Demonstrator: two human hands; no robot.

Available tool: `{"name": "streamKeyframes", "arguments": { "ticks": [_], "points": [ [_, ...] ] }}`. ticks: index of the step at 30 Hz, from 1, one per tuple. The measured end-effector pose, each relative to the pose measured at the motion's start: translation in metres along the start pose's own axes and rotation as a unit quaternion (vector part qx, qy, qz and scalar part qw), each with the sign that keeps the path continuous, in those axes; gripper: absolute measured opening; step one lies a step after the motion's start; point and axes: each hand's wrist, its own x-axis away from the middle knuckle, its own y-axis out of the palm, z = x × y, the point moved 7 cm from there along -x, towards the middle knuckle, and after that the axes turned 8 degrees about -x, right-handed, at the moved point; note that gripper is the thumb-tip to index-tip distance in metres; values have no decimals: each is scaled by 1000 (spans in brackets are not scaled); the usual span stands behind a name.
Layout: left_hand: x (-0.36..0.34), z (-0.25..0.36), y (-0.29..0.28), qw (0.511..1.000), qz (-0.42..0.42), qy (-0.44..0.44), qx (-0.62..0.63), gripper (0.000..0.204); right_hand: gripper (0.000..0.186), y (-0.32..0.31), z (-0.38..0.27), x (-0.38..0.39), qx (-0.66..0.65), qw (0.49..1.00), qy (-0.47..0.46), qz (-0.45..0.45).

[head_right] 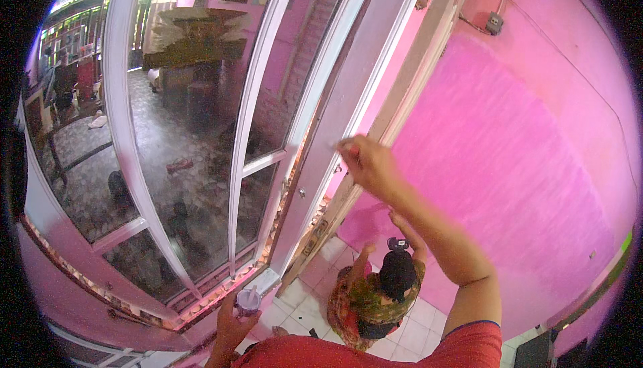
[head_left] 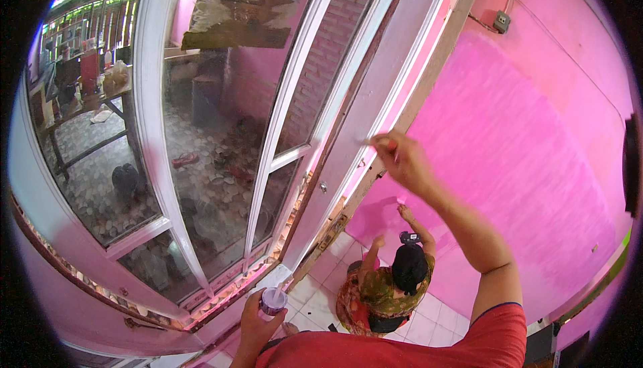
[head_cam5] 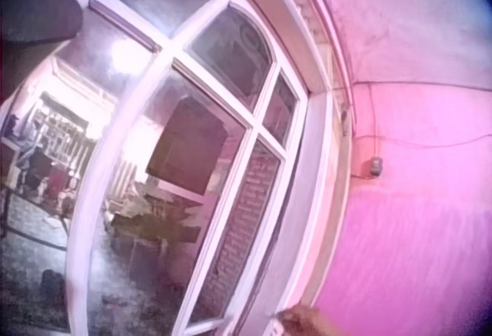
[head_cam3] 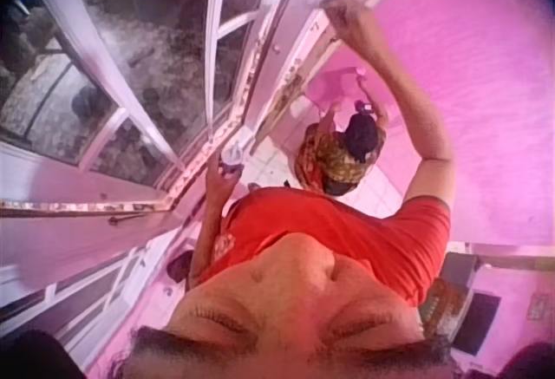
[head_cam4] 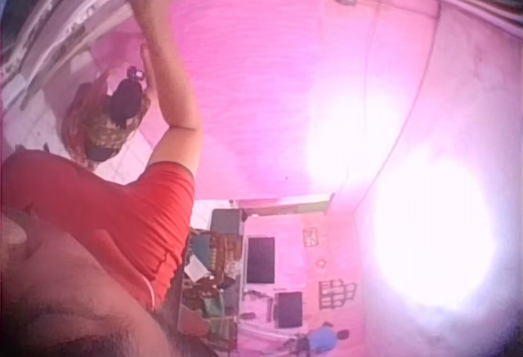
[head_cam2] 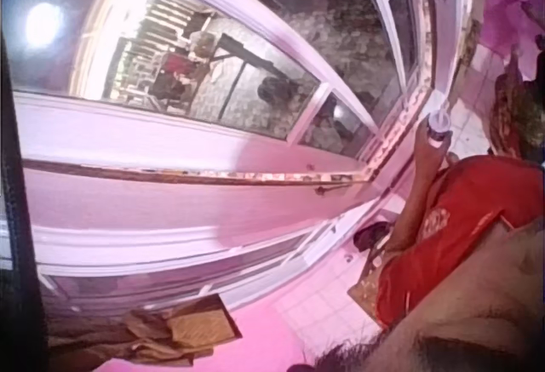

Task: The person paints a white wooden door frame using a paint brush and white paint from a small container.

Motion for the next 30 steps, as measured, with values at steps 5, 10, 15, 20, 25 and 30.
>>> {"name": "streamKeyframes", "arguments": {
  "ticks": [5, 10, 15, 20, 25, 30],
  "points": [
    [1, -4, 11, 999, -25, -18, 21, 64, 12, -62, 19, -49, 37, 994, 39, 96],
    [4, -6, 12, 999, -6, -6, 37, 67, 13, -108, -42, -82, 220, 935, -184, 207],
    [4, -10, 12, 999, -16, -15, 37, 67, 20, -88, -49, -71, 376, 876, -250, 167],
    [3, -4, 10, 999, -25, -11, 27, 66, 27, 5, 4, -1, 345, 906, -245, -27],
    [2, 5, -6, 1000, -6, -9, 15, 63, 29, 101, 13, 66, 294, 927, -167, -163],
    [4, -3, -4, 999, -7, -31, 25, 61, 25, 160, 34, 124, 181, 961, -96, -184]
  ]
}}
